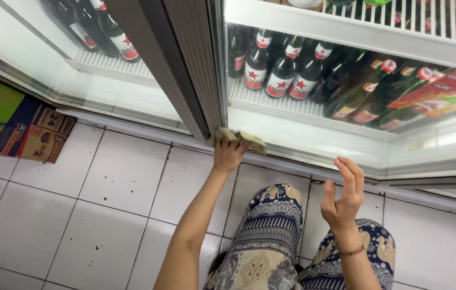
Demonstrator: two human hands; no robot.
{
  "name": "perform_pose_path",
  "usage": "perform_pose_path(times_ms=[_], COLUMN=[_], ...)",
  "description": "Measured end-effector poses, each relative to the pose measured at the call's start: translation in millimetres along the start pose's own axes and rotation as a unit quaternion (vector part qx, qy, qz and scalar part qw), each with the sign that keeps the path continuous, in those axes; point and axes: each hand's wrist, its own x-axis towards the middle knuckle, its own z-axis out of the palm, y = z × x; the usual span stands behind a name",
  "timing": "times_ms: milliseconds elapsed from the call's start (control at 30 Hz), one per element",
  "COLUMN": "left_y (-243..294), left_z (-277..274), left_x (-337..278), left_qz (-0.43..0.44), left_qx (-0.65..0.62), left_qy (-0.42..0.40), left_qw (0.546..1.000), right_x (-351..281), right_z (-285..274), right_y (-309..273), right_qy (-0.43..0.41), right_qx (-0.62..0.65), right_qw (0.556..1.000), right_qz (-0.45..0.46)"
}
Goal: The person wipes the exterior glass doors of a commercial refrigerator using cloths and a spray bottle.
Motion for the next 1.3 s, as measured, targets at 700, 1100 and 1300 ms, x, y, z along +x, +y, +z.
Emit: perform_pose_path(times_ms=[700,1100,1300], left_y=[135,200,257], left_z=[-49,-135,-53], left_x=[168,316,238], left_qz=[0.340,0.017,0.355], left_qx=[-0.026,-0.027,-0.086], left_qy=[0.039,0.316,-0.056], left_qw=[0.939,0.948,0.929], right_x=[-30,-51,-34], right_z=[-66,-127,-152], right_y=[42,71,103], right_qy=[0.052,0.118,0.185], right_qx=[-0.037,-0.069,-0.064], right_qw=[0.994,0.983,0.973], right_qz=[0.093,0.124,0.124])
